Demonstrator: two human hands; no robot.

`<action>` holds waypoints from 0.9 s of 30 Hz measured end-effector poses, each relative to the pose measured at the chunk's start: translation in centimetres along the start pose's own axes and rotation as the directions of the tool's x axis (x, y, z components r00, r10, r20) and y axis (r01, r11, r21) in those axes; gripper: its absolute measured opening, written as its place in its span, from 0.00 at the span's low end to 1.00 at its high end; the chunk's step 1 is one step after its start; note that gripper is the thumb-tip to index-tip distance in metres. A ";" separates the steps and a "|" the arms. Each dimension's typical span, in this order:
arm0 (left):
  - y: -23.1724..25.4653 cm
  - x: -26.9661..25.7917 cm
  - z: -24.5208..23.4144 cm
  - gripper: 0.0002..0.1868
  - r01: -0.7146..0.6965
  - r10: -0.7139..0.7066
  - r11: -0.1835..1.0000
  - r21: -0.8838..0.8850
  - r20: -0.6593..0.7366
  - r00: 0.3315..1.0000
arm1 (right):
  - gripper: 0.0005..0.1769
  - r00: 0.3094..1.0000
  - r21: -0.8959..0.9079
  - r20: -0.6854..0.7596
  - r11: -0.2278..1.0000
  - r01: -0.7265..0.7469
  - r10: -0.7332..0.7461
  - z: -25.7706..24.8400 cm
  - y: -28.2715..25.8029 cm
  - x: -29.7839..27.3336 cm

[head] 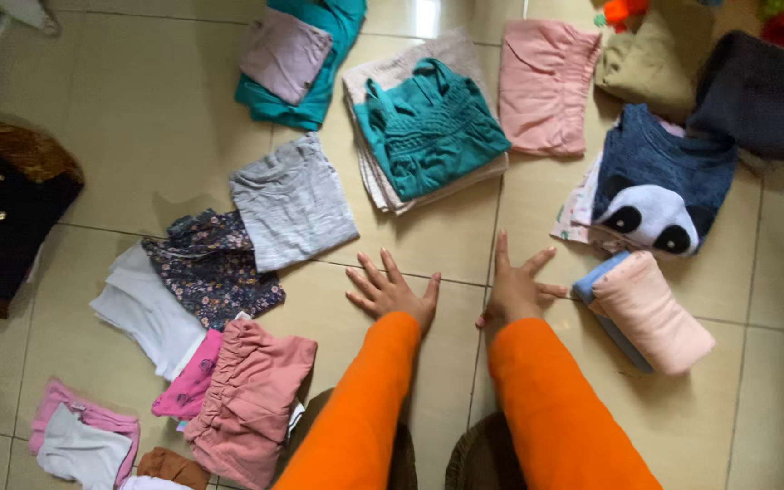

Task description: The person folds various small items of clothing by hand while sitting on the floor, and then places the folded items into a white plastic drawer.

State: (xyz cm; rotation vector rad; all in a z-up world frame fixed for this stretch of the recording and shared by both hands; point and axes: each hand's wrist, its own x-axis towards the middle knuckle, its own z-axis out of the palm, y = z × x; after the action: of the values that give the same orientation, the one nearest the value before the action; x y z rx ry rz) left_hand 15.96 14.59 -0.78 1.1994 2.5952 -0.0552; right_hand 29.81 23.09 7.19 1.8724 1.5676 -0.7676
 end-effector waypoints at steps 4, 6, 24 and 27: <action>0.4 0.0 -0.1 0.60 0.053 -0.055 0.998 0.019 0.078 0.995 | 0.94 1.000 -0.011 0.004 1.000 0.008 -0.008 0.0 0.4 0.6; 0.7 -0.2 -0.1 0.59 0.076 -0.074 0.996 0.041 -0.033 0.997 | 0.94 1.000 0.027 0.020 1.000 -0.014 0.013 0.0 0.3 0.9; -0.1 0.1 -1.1 0.60 0.021 -0.018 0.994 -0.104 0.036 0.999 | 0.99 0.996 -0.017 -0.045 0.997 0.077 -0.078 0.7 0.7 2.8; -0.5 0.0 -0.7 0.60 -0.007 0.009 0.988 -0.154 0.017 1.000 | 1.00 0.999 -0.041 -0.008 0.998 0.053 -0.054 0.8 0.5 3.1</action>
State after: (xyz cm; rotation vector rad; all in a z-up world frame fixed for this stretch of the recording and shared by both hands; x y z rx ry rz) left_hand 15.39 14.38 -0.11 1.1489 2.5271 0.1334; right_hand 30.68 24.53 4.39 1.8137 1.6329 -0.7462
